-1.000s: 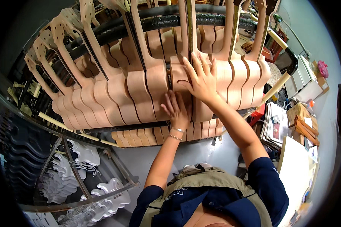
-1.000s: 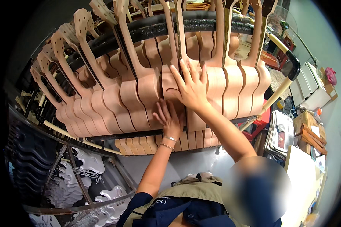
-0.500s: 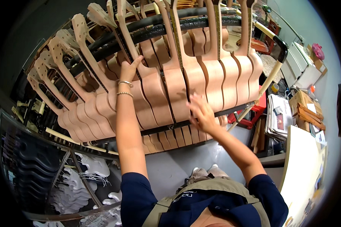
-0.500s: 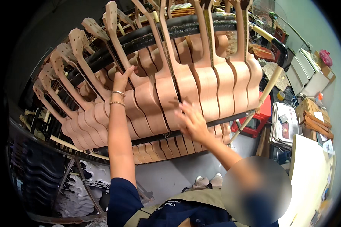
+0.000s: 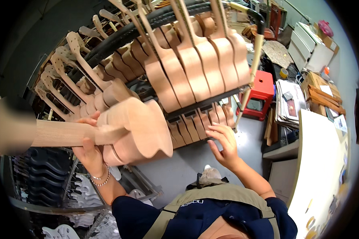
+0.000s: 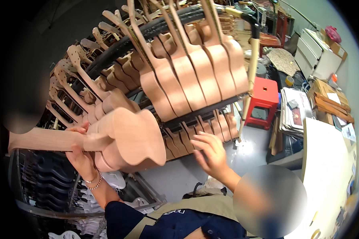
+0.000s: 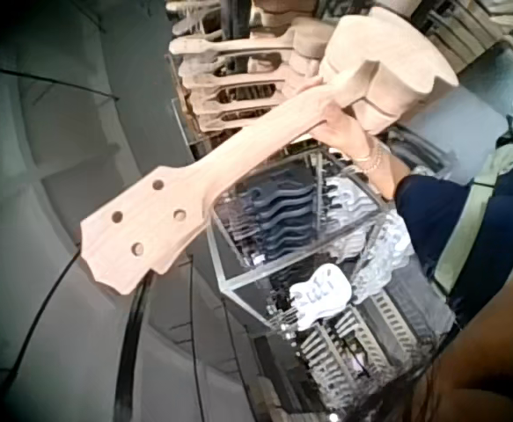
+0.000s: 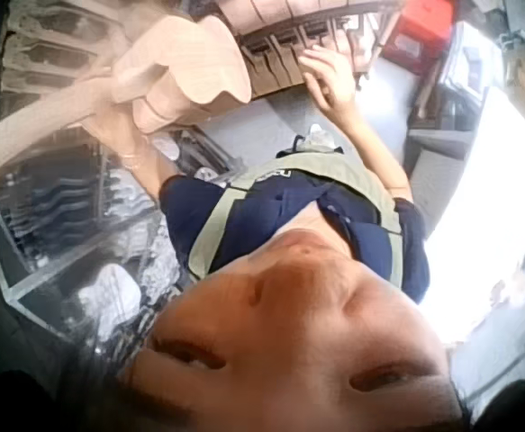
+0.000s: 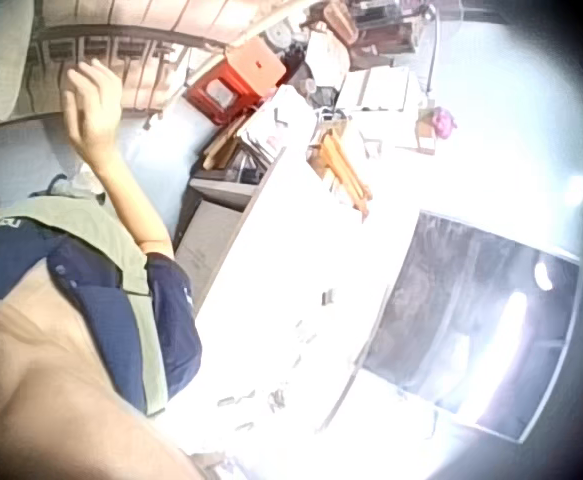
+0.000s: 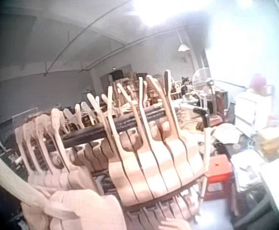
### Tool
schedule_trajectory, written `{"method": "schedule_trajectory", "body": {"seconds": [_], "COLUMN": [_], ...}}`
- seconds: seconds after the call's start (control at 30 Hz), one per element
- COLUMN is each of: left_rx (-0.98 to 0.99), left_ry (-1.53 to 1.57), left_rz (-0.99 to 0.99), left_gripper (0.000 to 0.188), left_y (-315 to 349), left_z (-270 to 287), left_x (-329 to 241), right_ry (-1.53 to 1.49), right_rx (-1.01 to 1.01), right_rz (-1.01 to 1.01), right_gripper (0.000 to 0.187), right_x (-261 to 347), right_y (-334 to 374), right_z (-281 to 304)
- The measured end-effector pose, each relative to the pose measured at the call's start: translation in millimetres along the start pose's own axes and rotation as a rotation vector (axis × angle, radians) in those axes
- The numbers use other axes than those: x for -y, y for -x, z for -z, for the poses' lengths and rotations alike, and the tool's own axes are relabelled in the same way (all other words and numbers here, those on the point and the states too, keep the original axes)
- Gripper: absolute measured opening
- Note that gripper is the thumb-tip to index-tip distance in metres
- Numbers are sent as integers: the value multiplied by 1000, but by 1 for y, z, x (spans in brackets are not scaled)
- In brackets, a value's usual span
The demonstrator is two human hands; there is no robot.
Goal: The person applies masking tape to the fretboard of an acoustic guitar body. They then use a template and pencil to mark the body, followed by applying tape around the soundhole. The process is repeated for multiple guitar bodies in a workshop setting.
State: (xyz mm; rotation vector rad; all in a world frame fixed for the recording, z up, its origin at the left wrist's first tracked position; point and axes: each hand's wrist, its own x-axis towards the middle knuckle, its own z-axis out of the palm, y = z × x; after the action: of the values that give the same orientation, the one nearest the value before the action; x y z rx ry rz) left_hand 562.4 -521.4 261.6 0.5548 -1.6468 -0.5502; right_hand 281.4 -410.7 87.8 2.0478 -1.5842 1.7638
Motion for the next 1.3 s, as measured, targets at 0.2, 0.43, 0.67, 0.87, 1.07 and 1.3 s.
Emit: {"method": "schedule_trajectory", "body": {"seconds": [0.2,0.43,0.67,0.87,1.07,1.3], "left_rx": [396,844,938,1379,1681,2130], "left_ry": [99,649,991,1232,1131,766], "left_rz": [207,165,344,509,814,669], "left_gripper": [60,77,79,56,43,40], "left_y": [103,179,219,167,250,443], "left_z": [-132,-298,-429,-551,-713,-826], "left_x": [-45,-112,-193,-237,-253,-264], "right_ry": [142,567,774,1211,325,47], "right_rx": [52,-201,-375,-465,-1191,-1630], "right_rz": [59,-124,-525,-792,-1001,-1416], "right_gripper": [77,50,41,35,36,28], "right_x": [77,79,139,195,210,113], "right_y": [1,107,177,257,342,469], "right_z": [64,192,336,453,516,511]}}
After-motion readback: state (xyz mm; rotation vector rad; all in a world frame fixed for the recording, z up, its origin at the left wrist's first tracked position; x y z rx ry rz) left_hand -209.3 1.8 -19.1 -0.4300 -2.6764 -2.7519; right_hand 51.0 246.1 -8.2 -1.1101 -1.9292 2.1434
